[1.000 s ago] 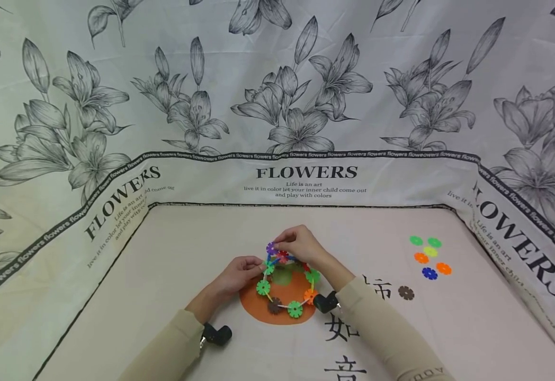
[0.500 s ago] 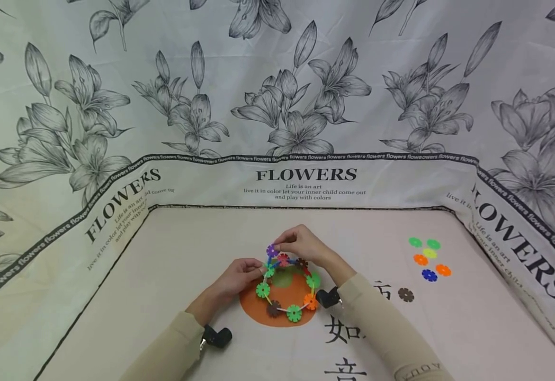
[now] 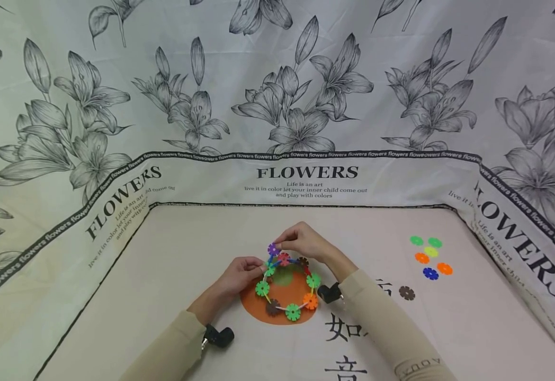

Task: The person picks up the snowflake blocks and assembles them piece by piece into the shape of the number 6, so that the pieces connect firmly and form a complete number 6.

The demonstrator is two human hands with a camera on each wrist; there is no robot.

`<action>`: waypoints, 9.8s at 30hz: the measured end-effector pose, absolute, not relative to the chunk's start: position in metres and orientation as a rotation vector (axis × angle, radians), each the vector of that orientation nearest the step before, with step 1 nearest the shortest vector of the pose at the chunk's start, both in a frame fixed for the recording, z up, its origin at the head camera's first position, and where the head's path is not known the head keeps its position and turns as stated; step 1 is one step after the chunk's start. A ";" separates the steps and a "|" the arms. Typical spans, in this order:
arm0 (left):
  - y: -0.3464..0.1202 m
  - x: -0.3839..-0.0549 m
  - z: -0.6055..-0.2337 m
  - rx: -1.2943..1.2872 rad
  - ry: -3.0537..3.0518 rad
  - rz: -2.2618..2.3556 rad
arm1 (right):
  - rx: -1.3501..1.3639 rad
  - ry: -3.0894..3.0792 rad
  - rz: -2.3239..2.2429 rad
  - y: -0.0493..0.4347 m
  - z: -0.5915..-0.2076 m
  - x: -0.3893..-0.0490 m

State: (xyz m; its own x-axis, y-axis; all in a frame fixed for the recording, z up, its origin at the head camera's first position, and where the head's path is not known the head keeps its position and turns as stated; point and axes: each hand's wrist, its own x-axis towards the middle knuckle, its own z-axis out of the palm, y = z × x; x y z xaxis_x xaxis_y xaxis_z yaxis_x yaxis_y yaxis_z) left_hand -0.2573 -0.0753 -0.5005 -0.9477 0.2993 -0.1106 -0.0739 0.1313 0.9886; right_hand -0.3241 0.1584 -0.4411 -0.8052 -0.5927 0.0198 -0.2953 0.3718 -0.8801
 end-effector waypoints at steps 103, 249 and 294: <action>-0.070 -0.261 -0.495 0.315 2.213 1.673 | -0.764 2.179 -1.320 0.159 -0.448 -0.309; -0.067 -0.260 -0.495 0.202 2.204 1.777 | -0.580 2.538 -1.340 0.140 -0.426 -0.294; -0.066 -0.257 -0.497 0.110 2.236 1.894 | -0.552 2.368 -1.494 0.135 -0.442 -0.300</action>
State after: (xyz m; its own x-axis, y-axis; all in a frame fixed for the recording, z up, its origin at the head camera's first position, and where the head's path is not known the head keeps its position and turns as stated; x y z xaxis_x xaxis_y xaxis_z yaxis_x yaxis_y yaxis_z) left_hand -0.2575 -0.0659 -0.4971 -0.9755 0.1902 -0.1101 -0.0774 0.1719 0.9821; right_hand -0.3001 0.1349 -0.4424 -0.8857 -0.4627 -0.0370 -0.1659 0.3900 -0.9057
